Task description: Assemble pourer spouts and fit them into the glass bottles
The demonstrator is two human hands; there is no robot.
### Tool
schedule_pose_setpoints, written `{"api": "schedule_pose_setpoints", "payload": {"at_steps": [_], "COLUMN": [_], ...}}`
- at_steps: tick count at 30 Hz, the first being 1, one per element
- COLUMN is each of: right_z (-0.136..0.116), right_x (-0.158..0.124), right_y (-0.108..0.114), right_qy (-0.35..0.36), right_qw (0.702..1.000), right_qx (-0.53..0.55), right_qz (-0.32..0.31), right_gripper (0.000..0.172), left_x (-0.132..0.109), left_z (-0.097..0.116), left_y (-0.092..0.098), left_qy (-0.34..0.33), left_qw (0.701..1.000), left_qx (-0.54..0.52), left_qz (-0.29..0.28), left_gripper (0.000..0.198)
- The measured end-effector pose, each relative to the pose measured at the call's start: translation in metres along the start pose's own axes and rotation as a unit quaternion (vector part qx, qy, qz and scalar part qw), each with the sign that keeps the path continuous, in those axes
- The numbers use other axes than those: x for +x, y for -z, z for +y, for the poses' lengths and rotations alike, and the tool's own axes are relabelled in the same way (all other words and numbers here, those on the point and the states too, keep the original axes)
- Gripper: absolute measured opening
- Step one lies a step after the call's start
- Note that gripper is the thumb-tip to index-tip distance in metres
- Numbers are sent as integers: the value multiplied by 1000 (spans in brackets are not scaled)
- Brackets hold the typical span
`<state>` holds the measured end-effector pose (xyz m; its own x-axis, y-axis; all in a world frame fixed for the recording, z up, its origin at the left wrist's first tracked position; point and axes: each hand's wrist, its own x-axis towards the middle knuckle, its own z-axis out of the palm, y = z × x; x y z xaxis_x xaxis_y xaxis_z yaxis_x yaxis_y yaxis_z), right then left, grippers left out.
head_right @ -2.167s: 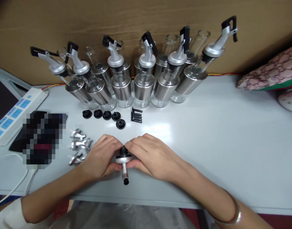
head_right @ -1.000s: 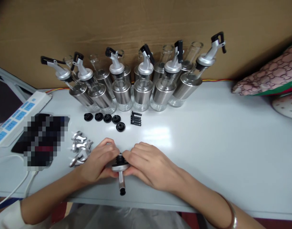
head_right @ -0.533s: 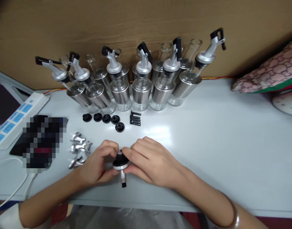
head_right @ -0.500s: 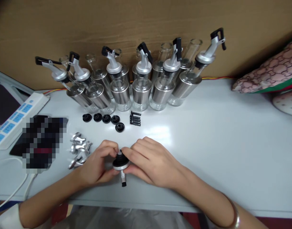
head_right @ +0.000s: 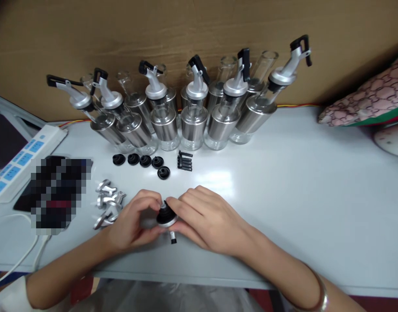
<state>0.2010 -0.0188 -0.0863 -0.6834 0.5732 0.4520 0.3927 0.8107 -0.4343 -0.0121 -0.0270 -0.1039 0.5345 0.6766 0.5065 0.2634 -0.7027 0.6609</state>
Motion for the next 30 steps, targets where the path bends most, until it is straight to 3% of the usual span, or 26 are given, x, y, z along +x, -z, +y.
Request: {"api": "schedule_pose_setpoints", "payload": {"at_steps": [8, 13, 18, 24, 30], "right_z": [0, 3, 4, 4, 3], "right_x": [0, -1, -1, -2, -3], "right_y": [-1, -1, -2, -3, -2], "right_qy": [-4, -3, 4, -2, 3], "right_qw": [1000, 1000, 1000, 1000, 999], "right_qx": [-9, -5, 19, 16, 33], "right_qz": [6, -14, -2, 2, 27], "right_gripper": [34, 34, 34, 32, 24], "left_x": [-2, -1, 3, 3, -1], "left_z": [3, 5, 8, 6, 2], "left_y": [1, 5, 8, 9, 5], "left_qy": [72, 151, 175, 139, 27], "left_qw": [996, 980, 970, 979, 999], "left_qx": [-43, -112, -146, -114, -21], "left_qz": [-18, -64, -90, -91, -9], "left_gripper": [22, 20, 18, 15, 13]}}
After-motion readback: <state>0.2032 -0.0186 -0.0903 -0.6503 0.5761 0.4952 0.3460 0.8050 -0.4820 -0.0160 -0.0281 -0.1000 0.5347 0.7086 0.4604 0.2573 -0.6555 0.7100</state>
